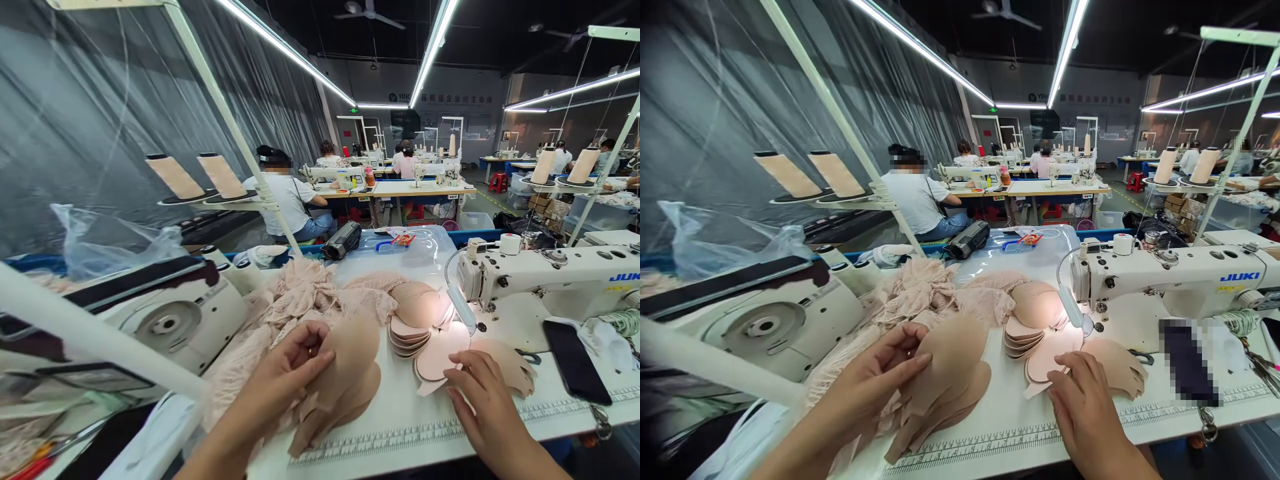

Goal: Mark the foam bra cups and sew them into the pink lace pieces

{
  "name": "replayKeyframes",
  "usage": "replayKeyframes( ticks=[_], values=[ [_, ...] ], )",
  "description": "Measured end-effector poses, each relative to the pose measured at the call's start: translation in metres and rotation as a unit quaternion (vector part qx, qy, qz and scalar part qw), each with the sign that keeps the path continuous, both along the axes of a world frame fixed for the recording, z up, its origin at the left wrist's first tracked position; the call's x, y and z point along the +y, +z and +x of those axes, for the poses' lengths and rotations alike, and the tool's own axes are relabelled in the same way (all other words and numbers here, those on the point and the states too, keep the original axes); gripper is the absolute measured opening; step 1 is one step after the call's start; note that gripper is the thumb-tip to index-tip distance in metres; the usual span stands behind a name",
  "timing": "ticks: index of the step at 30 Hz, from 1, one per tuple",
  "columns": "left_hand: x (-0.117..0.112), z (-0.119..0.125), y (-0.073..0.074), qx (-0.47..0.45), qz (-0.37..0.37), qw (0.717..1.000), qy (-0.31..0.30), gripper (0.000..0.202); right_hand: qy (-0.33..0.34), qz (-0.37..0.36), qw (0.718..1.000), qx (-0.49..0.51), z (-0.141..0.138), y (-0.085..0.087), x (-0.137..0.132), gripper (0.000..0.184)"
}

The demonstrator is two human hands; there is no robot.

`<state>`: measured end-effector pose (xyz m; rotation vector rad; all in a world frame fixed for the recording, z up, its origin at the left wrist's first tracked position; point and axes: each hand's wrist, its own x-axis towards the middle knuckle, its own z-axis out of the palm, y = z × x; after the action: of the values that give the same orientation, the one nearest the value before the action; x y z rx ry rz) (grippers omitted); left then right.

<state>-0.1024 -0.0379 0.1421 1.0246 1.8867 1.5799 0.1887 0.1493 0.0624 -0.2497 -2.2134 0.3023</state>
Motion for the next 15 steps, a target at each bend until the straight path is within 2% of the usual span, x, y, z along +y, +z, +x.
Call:
replayKeyframes(
  ticks=[2, 4, 6, 8, 10, 12, 14, 15],
  values=[
    [-0.014, -0.007, -0.011, -0.055, -0.039, 0.997, 0.044, 0.047, 0.000, 0.002, 1.000, 0.002, 0.002, -0.001, 0.001, 0.029],
    [-0.024, -0.017, -0.025, -0.032, -0.085, 0.992, 0.085, 0.058, 0.000, 0.004, 1.000, 0.004, 0.003, 0.000, 0.003, 0.029],
    [-0.026, -0.026, -0.039, 0.082, -0.114, 0.981, 0.137, 0.063, 0.000, 0.007, 1.000, 0.006, 0.002, 0.002, 0.005, 0.028],
    [-0.017, -0.027, -0.051, 0.248, -0.106, 0.950, 0.161, 0.057, -0.002, 0.009, 1.000, 0.011, 0.001, 0.004, 0.006, 0.028],
    [0.002, -0.016, -0.060, 0.399, -0.058, 0.906, 0.129, 0.048, -0.003, 0.011, 1.000, 0.016, -0.002, 0.006, 0.006, 0.029],
    [0.031, 0.005, -0.064, 0.492, -0.016, 0.869, 0.052, 0.054, -0.001, 0.014, 1.000, 0.018, -0.003, 0.006, 0.005, 0.030],
    [0.062, 0.027, -0.064, 0.515, -0.046, 0.855, -0.039, 0.070, 0.006, 0.016, 1.000, 0.018, -0.002, 0.006, 0.003, 0.032],
    [0.076, 0.035, -0.061, 0.504, -0.063, 0.858, -0.070, 0.063, 0.007, 0.016, 1.000, 0.019, -0.001, 0.006, 0.003, 0.032]
  ],
)
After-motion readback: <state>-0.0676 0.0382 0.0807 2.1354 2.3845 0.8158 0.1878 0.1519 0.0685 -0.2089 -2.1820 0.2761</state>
